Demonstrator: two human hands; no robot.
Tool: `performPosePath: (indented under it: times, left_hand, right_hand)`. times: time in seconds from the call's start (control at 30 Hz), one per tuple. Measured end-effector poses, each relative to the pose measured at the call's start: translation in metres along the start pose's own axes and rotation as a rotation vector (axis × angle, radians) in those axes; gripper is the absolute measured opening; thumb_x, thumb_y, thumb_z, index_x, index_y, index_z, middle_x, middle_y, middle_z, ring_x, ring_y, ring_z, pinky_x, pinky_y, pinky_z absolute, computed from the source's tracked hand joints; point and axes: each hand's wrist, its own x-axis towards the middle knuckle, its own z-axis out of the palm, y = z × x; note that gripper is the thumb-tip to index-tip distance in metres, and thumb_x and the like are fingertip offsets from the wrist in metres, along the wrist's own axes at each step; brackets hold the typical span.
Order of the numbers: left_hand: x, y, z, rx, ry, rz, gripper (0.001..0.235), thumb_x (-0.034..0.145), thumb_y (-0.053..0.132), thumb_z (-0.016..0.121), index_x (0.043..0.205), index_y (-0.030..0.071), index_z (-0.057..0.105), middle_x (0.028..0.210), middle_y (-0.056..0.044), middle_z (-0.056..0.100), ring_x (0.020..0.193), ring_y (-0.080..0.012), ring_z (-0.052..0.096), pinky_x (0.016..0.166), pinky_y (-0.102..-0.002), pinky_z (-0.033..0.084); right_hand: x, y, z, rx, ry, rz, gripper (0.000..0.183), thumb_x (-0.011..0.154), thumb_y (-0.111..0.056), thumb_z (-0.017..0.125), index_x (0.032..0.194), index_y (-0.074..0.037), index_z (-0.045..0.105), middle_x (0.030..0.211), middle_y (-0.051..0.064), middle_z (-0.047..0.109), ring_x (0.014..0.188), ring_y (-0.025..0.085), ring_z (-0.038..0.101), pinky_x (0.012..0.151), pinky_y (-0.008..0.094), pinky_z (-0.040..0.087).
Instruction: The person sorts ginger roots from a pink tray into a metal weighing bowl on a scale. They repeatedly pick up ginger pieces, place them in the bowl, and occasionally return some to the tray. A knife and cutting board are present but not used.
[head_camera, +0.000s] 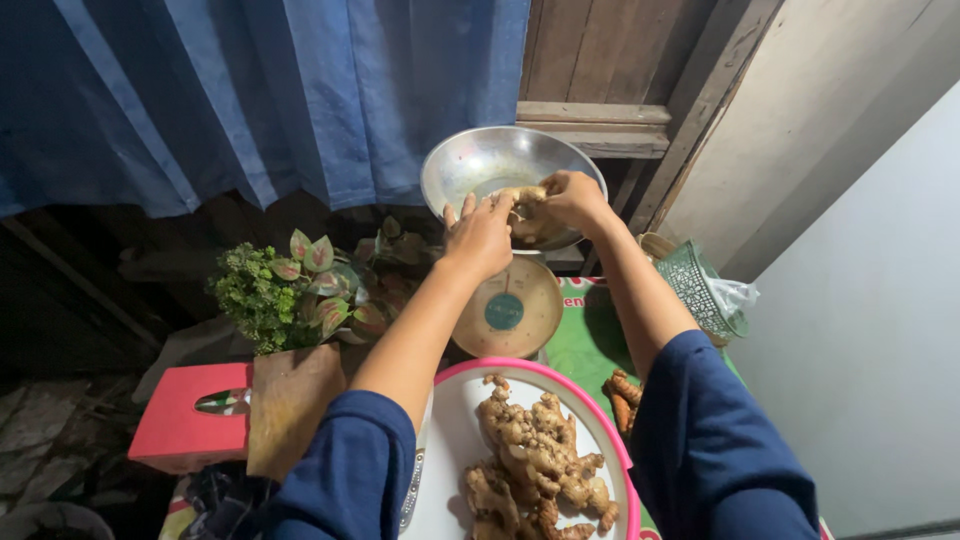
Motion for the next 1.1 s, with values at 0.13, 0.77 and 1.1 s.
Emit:
performPosePath:
  times: [0.13,0.77,1.1]
  left_hand:
    - [0.003,0.0,0.002,-0.019,-0.021,-0.001,0.053,0.096,0.018,0.058,0.148,0.019,0.046,0.154,-0.016,0.046,0.143,-0.0444,0.039,0.114,-0.073,0.023]
    - [-0.061,0.025,-0.031,-0.239,0.274,0.243,0.035,0.095,0.011,0.058,0.129,0.007,0.064,0.132,-0.016,0.065,0.131,-0.0409,0.053,0.114,-0.058,0.037]
    - [-0.314,0.029,0.054,-0.54,-0.122,-0.121,0.047,0.086,0.006,0.067,0.133,0.002,0.061,0.141,-0.018,0.058,0.135,-0.0352,0.051,0.116,-0.043,0.037]
  right_hand:
    - [-0.001,0.004,-0.003,0.035,0.238,0.014,0.049,0.077,-0.029,0.083,0.117,-0.002,0.071,0.104,0.017,0.077,0.095,0.024,0.076,0.087,0.033,0.057]
    - [-0.174,-0.059,-0.04,0.54,0.242,-0.222,0.041,0.092,-0.004,0.066,0.132,0.001,0.061,0.109,0.005,0.072,0.098,0.012,0.067,0.085,0.026,0.055]
    - [-0.378,0.004,0.099,0.436,-0.25,0.333,0.055,0.077,-0.004,0.074,0.13,-0.012,0.065,0.122,0.004,0.071,0.108,0.017,0.068,0.095,0.033,0.057]
